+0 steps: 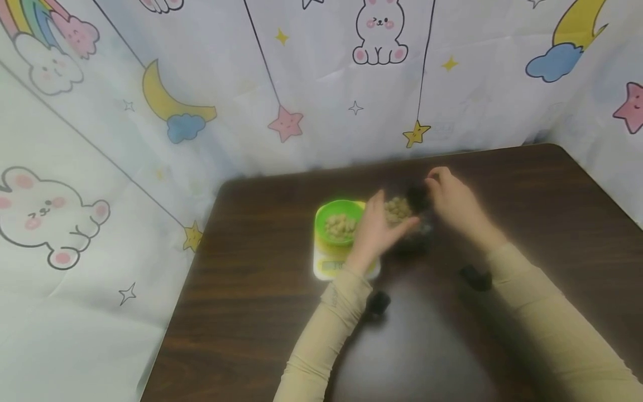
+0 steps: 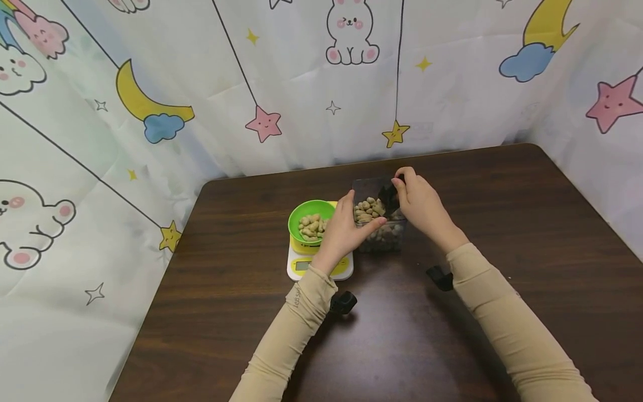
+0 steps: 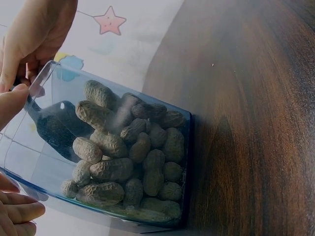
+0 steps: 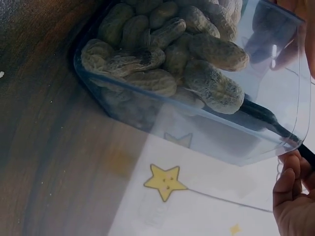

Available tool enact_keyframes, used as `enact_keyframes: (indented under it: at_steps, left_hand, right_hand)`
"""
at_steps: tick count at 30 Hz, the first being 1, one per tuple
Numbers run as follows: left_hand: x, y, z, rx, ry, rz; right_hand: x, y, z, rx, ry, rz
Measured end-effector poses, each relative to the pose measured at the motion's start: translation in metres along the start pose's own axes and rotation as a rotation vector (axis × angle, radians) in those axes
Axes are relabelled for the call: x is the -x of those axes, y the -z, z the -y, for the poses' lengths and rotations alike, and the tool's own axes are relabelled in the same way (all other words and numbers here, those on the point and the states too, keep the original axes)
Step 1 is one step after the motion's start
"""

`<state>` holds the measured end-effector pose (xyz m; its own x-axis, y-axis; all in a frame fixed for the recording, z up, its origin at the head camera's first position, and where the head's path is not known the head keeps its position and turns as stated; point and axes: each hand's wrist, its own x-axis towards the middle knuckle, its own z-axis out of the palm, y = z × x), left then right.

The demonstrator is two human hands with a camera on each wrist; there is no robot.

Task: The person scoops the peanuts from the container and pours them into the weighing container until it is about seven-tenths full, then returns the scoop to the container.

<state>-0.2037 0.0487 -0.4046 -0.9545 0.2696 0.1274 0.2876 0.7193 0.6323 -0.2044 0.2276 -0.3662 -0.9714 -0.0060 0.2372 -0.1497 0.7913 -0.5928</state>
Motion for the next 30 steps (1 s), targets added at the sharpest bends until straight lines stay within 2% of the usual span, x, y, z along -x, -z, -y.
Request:
enact_keyframes:
  at_steps: [9,15,24,30]
  left_hand:
    - [0.001,0.001,0.000,0.005,-0.002,0.014]
    - [0.001,0.001,0.001,0.006,-0.005,0.009]
    - [0.001,0.001,0.000,0.014,-0.001,0.019]
    - [0.001,0.001,0.000,0.007,-0.005,0.026]
  right_hand:
    - [0.000,-0.011,-0.008,0.012,0.091,-0.047]
    - [-0.002,-0.015,-0.012,-0.064,-0.016,-0.037]
    - [-0.001,-0.018,-0.022,-0.223,-0.196,-0.063]
    - [0.002,-0.019,-0.023,-0.269,-0.185,-0.033]
